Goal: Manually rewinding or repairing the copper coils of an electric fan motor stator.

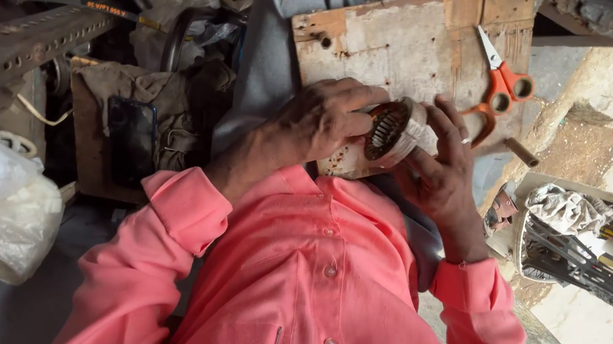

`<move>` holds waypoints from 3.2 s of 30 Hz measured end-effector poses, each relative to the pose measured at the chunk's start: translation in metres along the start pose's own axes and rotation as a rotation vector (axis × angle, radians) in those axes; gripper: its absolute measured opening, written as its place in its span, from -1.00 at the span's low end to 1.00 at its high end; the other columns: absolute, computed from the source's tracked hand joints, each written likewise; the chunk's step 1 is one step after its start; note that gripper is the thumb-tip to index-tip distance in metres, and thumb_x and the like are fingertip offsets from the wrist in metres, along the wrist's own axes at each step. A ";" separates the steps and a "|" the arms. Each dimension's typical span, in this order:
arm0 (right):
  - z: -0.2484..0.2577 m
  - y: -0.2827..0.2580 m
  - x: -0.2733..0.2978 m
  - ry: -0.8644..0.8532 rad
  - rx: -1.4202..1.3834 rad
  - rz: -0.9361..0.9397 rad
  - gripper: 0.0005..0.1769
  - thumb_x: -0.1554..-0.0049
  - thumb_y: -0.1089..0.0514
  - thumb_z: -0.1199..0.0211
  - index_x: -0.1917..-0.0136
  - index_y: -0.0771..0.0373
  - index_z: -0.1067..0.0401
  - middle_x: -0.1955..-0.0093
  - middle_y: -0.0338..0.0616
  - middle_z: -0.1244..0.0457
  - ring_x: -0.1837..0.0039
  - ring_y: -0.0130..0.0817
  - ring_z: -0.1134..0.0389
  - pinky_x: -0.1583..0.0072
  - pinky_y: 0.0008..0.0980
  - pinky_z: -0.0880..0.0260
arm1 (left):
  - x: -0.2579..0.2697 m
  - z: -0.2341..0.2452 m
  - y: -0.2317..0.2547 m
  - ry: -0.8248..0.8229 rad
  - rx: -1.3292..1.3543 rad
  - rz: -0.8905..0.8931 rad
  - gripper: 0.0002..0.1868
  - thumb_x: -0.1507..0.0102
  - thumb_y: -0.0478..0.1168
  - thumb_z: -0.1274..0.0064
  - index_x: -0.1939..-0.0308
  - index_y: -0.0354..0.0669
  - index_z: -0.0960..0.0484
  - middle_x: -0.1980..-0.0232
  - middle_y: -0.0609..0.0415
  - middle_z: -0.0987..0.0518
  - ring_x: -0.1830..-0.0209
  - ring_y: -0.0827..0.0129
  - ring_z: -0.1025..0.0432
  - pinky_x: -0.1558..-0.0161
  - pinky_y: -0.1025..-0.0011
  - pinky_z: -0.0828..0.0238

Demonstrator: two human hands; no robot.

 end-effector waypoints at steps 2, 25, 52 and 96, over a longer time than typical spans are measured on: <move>-0.003 0.005 0.003 0.004 -0.005 -0.003 -0.65 -0.03 0.23 -0.48 -0.10 0.22 -0.54 -0.42 0.23 -0.17 -0.53 0.33 -0.17 -0.47 0.15 -0.30 | -0.001 0.002 0.003 -0.001 -0.006 -0.014 -0.87 -0.21 -0.27 -0.13 0.25 -0.22 -0.74 -0.19 -0.04 -0.59 -0.12 0.15 -0.50 -0.12 0.23 -0.51; 0.026 0.007 0.045 0.206 0.088 -0.032 -0.63 -0.10 0.22 -0.52 -0.17 0.18 -0.57 -0.35 -0.01 -0.24 -0.36 0.08 -0.28 -0.27 -0.09 -0.42 | -0.012 0.002 0.013 -0.095 0.233 0.099 -0.58 -0.16 -0.09 -0.42 0.14 -0.28 -0.58 0.09 -0.11 -0.58 0.06 -0.04 -0.48 -0.03 0.12 -0.44; -0.003 0.003 0.025 0.134 0.047 0.159 -0.57 -0.07 0.17 -0.35 -0.21 0.32 -0.48 -0.24 -0.01 -0.30 -0.24 -0.04 -0.35 -0.27 -0.13 -0.41 | -0.033 -0.001 0.014 -0.164 0.229 0.095 -0.51 -0.27 0.03 -0.36 0.02 -0.30 -0.56 0.02 -0.07 -0.59 0.05 0.20 -0.52 0.03 0.31 -0.55; -0.002 0.015 0.023 0.051 -0.099 0.065 -0.62 -0.06 0.20 -0.44 -0.15 0.25 -0.49 -0.13 -0.11 -0.33 -0.18 -0.08 -0.35 -0.22 -0.15 -0.40 | -0.026 0.005 0.034 -0.073 0.069 0.102 -0.59 -0.19 -0.16 -0.38 0.04 -0.32 -0.57 -0.02 -0.16 -0.56 -0.05 -0.03 -0.52 -0.10 0.14 -0.53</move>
Point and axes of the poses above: each hand's wrist, its own x-axis away from the middle knuckle, its own z-axis out of the back of the hand, y = z × x, the point moved 10 cm from there along -x, towards the middle knuckle
